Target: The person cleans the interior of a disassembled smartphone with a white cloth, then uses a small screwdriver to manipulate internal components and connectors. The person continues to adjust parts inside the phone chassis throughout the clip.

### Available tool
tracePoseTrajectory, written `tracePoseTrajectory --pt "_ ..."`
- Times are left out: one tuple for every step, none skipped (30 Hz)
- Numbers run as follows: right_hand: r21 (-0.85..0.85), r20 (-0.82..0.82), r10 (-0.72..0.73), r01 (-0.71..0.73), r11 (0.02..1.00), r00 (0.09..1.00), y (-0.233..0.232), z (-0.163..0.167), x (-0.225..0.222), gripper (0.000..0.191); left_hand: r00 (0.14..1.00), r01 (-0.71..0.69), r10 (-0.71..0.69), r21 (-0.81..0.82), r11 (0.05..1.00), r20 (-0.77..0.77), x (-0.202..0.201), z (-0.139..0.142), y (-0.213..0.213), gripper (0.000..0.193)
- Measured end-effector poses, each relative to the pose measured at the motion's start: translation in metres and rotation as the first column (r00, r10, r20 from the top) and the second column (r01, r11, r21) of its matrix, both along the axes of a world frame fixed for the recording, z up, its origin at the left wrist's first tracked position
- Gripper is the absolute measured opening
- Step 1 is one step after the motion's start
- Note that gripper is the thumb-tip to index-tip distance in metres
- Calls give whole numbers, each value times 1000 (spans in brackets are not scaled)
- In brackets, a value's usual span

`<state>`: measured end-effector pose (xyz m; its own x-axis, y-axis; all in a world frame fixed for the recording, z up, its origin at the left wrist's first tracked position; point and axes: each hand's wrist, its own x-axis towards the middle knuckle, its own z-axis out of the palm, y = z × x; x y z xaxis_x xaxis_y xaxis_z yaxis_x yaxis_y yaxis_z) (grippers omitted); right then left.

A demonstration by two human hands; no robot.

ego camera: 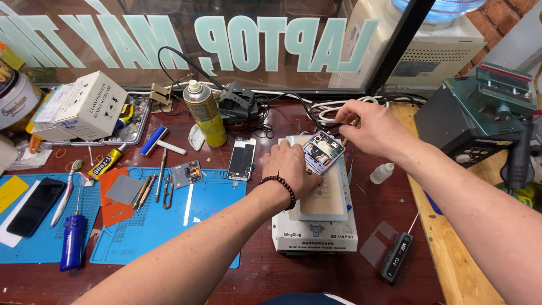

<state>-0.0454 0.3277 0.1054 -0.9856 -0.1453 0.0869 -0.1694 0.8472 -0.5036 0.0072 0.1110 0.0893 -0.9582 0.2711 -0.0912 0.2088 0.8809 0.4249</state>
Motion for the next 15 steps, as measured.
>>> tracePoseTrajectory --pt "-48 22 8 -7 999 1000 2 0 0 23 1000 -5 5 2 1000 -9 0 0 1 66" --pt "-99 41 24 -19 995 999 2 0 -1 25 1000 -4 4 0 1000 -5 -1 0 1 67" --pt "-153 58 41 -32 988 997 2 0 -2 28 1000 -4 4 -4 1000 -1 -1 0 1 68" --pt "-129 42 34 -29 991 999 1 0 -2 27 1000 1 -1 -5 1000 5 -1 0 1 69" --pt "-101 27 23 -20 995 999 2 1 -2 25 1000 -2 2 1 1000 5 -1 0 1 68" --pt "-72 12 11 -10 997 1000 2 1 0 24 1000 -3 3 9 1000 5 0 0 2 67" --pt "-52 15 15 -15 999 1000 2 3 1 26 1000 -9 9 13 1000 3 0 0 1 66" --pt "-34 16 24 -24 999 1000 2 4 2 28 1000 -8 8 1 1000 7 -1 0 1 67" --pt "-16 18 32 -31 999 999 0 6 3 30 1000 -4 4 -9 1000 11 -1 1 0 68" --pt "0 15 -7 7 1000 1000 -2 8 5 26 1000 4 -3 -17 1000 17 -1 1 1 69" --pt "16 12 -46 45 999 999 -3 10 7 22 1000 5 -5 -7 1000 12 0 1 2 68" --pt "30 9 -82 81 996 997 -4 11 9 18 1000 3 -3 1 1000 7 0 1 1 67" --pt "64 9 -77 77 995 997 -6 14 11 17 1000 0 0 8 1000 1 0 1 1 66" --pt "98 9 -73 72 993 997 -6 16 11 17 1000 0 0 -1 1000 7 0 1 0 66" --pt "133 8 -71 69 989 997 -6 19 13 17 1000 2 -1 -8 1000 13 0 2 0 66"
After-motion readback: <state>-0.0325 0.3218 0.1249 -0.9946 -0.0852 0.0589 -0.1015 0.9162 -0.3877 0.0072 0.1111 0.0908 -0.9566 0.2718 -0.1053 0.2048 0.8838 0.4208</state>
